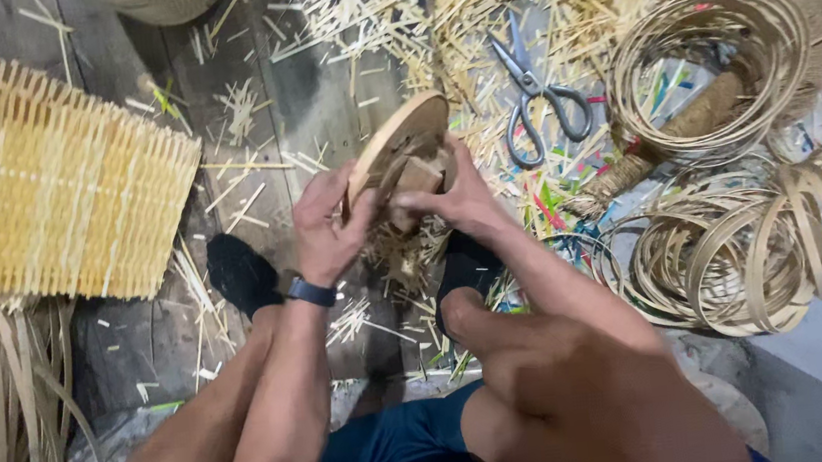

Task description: The person sits on the floor and repeatedly trims the edges of rectangular bamboo weave mats using shears and a circular wooden template. They place the template on the mat, cut around it, then remove the template and set the trimmed mat aside.

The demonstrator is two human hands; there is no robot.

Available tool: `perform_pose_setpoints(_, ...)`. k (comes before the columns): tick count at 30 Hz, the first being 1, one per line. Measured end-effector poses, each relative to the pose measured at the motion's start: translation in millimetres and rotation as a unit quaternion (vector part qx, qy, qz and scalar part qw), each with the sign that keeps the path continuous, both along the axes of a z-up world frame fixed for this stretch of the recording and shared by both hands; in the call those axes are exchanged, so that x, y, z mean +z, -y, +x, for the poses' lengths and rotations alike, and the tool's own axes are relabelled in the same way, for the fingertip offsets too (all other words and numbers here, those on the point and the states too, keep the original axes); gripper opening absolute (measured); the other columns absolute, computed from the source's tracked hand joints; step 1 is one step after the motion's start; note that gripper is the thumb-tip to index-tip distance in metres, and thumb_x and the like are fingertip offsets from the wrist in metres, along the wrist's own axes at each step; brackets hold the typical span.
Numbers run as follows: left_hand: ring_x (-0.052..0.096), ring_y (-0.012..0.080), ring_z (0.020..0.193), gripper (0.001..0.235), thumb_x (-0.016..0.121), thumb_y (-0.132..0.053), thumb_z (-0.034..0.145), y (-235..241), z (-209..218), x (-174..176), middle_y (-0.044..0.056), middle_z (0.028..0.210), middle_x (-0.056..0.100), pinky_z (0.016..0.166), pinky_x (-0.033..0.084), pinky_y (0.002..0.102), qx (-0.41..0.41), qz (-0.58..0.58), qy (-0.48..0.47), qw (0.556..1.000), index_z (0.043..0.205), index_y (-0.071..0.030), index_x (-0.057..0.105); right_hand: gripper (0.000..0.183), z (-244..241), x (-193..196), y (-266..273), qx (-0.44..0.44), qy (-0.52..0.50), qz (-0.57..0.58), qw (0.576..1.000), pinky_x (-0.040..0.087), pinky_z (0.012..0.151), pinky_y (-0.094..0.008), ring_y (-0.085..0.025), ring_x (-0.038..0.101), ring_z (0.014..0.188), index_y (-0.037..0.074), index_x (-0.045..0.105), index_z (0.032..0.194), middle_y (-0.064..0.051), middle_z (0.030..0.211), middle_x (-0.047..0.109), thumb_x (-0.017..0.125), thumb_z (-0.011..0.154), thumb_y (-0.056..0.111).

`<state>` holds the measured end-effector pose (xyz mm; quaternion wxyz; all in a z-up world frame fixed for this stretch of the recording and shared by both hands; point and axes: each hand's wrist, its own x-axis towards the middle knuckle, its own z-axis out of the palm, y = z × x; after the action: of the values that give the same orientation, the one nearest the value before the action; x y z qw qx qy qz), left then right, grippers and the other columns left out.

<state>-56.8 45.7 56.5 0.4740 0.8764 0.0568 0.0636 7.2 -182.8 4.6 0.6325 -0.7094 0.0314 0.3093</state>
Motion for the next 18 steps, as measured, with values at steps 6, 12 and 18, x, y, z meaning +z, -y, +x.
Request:
perform_pose_setpoints(6, 0.076, 0.0315, 0.1, 0.038, 0.053, -0.032, 0.109, 36.8, 43.5, 14.4, 0.022, 0.113, 0.075, 0.084, 0.059, 0.037, 0.089, -0.015, -0.016, 0.996, 0.131, -0.004, 0.069, 0.107, -0.2, 8.2, -18.7, -0.064, 0.03, 0.009, 0.997, 0.046, 0.111, -0.038, -0.027, 0.056, 0.131, -0.006, 0.03, 0.151, -0.02, 0.142, 0.053, 0.092, 0.073, 0.031)
perform_pose_setpoints(12, 0.078, 0.0333, 0.099, 0.051, 0.047, -0.044, 0.119, 17.6, 44.2, -16.1, 0.024, 0.115, 0.076, 0.084, 0.063, 0.041, 0.022, -0.026, 0.062, 0.997, 0.119, 0.0, 0.072, 0.095, 3.8, 6.3, -11.4, -0.062, -0.006, 0.057, 0.996, 0.052, 0.106, -0.038, -0.026, 0.064, 0.121, -0.003, 0.035, 0.151, -0.02, 0.134, 0.061, 0.087, 0.076, 0.025)
perform_pose_setpoints(18, 0.053, 0.0166, 0.054, 0.061, 0.048, -0.057, 0.102, -43.0, 60.6, -93.6, 0.005, 0.06, 0.063, 0.051, 0.046, 0.033, 0.193, -0.059, -0.19, 0.961, 0.098, -0.005, 0.079, 0.084, 11.1, 16.1, 34.1, -0.116, -0.196, 0.326, 0.918, 0.054, 0.11, -0.048, -0.031, 0.063, 0.125, 0.002, 0.039, 0.153, -0.018, 0.137, 0.057, 0.072, 0.077, 0.019)
